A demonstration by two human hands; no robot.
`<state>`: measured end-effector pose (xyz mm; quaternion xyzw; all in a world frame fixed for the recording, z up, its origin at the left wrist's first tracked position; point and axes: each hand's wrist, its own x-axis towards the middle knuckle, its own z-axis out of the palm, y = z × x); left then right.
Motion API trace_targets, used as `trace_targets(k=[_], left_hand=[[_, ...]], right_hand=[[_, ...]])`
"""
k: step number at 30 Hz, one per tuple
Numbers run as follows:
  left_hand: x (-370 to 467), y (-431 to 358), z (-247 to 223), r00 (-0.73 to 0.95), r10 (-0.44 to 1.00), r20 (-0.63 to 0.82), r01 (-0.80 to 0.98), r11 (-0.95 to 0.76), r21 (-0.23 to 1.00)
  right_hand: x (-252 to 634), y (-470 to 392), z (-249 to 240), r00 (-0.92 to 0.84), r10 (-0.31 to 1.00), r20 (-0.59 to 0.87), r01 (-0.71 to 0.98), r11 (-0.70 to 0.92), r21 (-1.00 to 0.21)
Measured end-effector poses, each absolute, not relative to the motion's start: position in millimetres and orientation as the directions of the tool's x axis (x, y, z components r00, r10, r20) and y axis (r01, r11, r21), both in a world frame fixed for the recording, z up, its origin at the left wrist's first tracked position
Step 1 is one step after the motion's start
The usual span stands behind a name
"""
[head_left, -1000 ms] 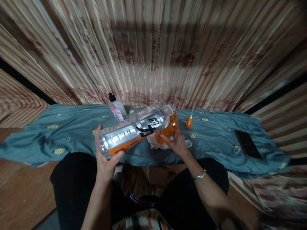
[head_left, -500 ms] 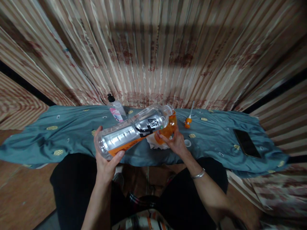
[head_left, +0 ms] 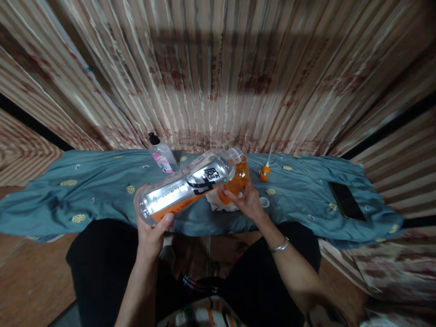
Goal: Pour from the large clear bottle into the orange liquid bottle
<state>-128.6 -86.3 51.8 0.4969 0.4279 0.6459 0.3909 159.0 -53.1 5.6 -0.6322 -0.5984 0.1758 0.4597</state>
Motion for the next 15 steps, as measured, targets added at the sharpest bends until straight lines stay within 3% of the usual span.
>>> trace_targets(k=[15], left_hand=[[-122.9, -83.1, 44.9, -0.154, 0.952, 0.264, -0.213, -0.293, 0.932]], right_hand=[[159.2, -52.4, 5.8, 0.225, 0.918, 0.326, 0.597, 0.134, -0.791]])
